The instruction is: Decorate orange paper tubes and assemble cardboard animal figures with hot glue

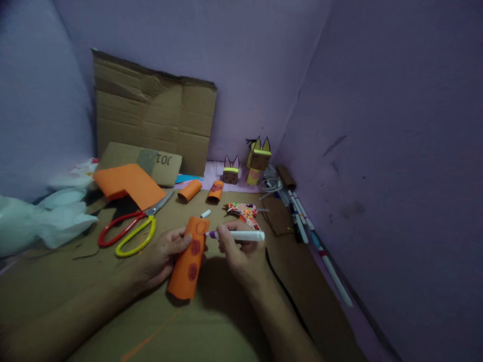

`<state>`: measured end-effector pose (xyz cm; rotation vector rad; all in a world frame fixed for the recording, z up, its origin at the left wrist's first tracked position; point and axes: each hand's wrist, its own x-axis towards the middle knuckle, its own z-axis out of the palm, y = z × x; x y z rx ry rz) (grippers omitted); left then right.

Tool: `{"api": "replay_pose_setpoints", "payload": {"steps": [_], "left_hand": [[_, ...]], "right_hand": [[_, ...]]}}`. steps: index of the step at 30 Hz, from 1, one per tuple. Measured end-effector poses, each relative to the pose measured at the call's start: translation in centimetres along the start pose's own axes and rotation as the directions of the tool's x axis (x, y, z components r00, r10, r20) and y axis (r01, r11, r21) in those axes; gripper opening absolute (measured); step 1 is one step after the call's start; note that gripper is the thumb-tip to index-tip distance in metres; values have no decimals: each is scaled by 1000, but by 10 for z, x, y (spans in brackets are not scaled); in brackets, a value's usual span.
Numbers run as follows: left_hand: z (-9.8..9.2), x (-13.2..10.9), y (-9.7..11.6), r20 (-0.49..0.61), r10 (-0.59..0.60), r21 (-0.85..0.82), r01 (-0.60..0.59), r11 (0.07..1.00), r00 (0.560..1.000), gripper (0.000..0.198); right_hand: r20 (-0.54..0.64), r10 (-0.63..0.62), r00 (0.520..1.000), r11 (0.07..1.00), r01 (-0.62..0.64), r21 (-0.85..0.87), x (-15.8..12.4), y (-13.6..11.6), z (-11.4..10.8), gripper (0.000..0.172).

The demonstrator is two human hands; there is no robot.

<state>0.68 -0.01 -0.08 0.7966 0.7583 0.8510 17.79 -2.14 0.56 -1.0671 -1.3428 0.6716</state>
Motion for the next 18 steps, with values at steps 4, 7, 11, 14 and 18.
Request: {"api": "replay_pose_setpoints", "payload": {"steps": [4, 7, 11, 14, 18], "left_hand": [[0, -1, 0, -8, -18, -11, 18, 1000, 1000, 49], [0, -2, 0, -3, -34, -22, 33, 999, 999, 50], [-1, -1, -1, 8, -33, -28, 33, 999, 999, 47], [-2, -1, -1, 18, -29, -30, 30, 999, 999, 46], [-2, -1, -2, 17, -29, -33, 29, 999, 999, 45]], "right_hand": [[-10, -8, 1000, 1000, 8, 6, 0, 1, 0, 22], [-29, -19, 999, 999, 20, 26, -1, 2, 0, 22], [-50, -24, 998, 999, 25, 28, -1, 2, -2, 22], [-64, -33, 997, 999, 34, 23, 0, 2, -2, 23], [-41, -42, 998, 999, 43, 19, 0, 2, -1, 22]]}}
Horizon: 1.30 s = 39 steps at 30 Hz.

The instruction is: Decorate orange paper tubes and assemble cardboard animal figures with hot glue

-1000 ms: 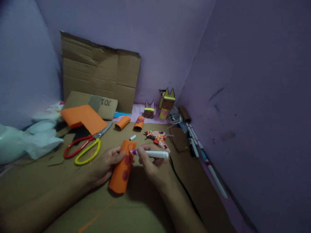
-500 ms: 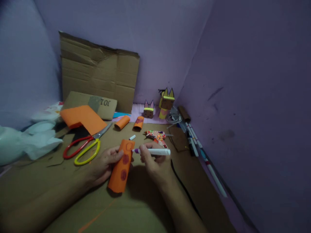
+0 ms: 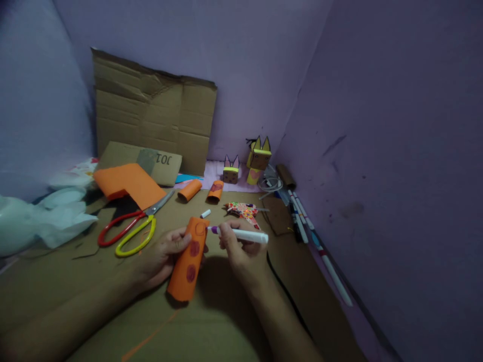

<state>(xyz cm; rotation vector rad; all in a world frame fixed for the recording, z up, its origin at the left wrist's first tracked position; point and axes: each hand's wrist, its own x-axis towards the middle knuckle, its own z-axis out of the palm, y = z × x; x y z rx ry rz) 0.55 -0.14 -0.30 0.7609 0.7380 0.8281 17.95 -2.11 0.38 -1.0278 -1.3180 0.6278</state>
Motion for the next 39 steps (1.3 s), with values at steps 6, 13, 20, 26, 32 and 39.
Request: {"api": "replay_pose_setpoints", "payload": {"steps": [6, 13, 20, 26, 32, 39], "left_hand": [[1, 1, 1, -16, 9, -6, -10, 1000, 1000, 43], [-1, 1, 0, -1, 3, -16, -3, 1000, 1000, 43], [2, 1, 0, 3, 18, -24, -18, 1000, 1000, 42], [1, 1, 1, 7, 13, -15, -13, 1000, 1000, 42], [1, 0, 1, 17, 12, -19, -12, 1000, 1000, 38], [0, 1, -1, 22, 5, -28, -4, 1000, 1000, 38]], "right_hand": [[67, 3, 998, 1000, -1, -30, -1, -1, -1, 23], [16, -13, 1000, 1000, 13, -14, 0, -2, -1, 21], [76, 13, 997, 1000, -12, -17, -2, 0, -1, 23], [62, 17, 998, 1000, -15, -19, -1, 0, 0, 22], [54, 21, 998, 1000, -21, -4, 0, -1, 1, 24], [27, -2, 1000, 1000, 3, -16, 1, -3, 1, 21]]}}
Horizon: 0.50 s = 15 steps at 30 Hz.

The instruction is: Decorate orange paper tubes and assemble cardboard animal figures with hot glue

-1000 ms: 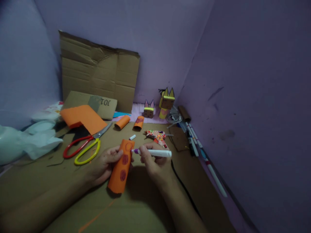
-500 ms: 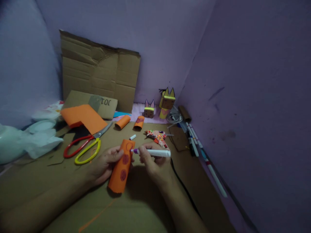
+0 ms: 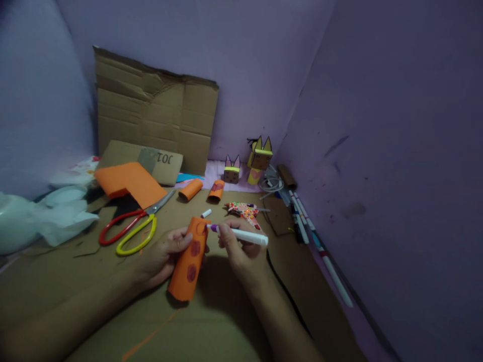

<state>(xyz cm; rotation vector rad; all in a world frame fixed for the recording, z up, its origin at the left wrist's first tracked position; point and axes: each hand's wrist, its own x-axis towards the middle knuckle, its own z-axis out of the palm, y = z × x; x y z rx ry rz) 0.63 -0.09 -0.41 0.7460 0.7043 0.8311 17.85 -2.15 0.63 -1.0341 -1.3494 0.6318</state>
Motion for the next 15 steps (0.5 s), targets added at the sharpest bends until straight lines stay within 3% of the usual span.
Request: {"api": "replay_pose_setpoints", "payload": {"steps": [15], "left_hand": [[0, -1, 0, 1, 6, -5, -6, 1000, 1000, 36]], "right_hand": [[37, 12, 999, 1000, -12, 5, -1, 2, -2, 25]]}}
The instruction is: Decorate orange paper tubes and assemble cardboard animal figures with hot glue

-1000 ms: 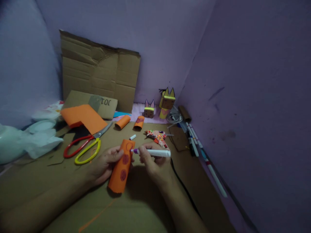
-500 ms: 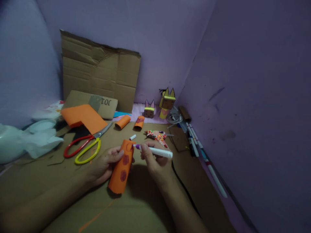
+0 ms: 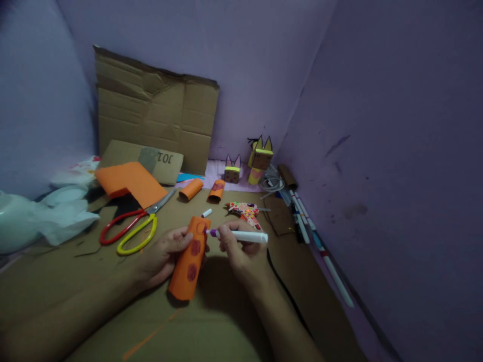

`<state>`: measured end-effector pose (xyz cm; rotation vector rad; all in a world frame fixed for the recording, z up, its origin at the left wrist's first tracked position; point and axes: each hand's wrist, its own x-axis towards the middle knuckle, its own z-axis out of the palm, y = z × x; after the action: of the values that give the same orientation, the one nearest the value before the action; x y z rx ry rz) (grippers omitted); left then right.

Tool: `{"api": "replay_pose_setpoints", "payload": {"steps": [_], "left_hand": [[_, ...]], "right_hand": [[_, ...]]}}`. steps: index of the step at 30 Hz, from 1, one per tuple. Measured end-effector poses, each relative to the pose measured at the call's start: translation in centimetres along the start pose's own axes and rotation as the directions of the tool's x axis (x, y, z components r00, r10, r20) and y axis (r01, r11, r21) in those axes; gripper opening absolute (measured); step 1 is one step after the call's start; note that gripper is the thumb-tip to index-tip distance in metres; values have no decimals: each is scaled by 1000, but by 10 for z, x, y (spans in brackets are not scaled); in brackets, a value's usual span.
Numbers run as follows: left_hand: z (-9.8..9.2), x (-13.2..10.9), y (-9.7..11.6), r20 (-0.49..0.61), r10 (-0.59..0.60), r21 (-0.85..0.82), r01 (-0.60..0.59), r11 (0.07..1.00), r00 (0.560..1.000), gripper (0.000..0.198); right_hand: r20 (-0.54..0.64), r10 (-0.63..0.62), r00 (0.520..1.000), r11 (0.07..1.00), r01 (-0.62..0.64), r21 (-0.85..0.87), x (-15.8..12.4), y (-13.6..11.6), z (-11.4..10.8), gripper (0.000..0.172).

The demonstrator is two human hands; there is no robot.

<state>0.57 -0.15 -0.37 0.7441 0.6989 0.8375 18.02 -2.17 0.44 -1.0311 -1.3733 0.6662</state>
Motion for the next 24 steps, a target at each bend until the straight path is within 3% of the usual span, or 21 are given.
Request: {"api": "replay_pose_setpoints", "payload": {"steps": [24], "left_hand": [[1, 0, 1, 0, 10, 4, -10, 1000, 1000, 36]], "right_hand": [[17, -4, 1000, 999, 5, -38, -1, -1, 0, 27]]}}
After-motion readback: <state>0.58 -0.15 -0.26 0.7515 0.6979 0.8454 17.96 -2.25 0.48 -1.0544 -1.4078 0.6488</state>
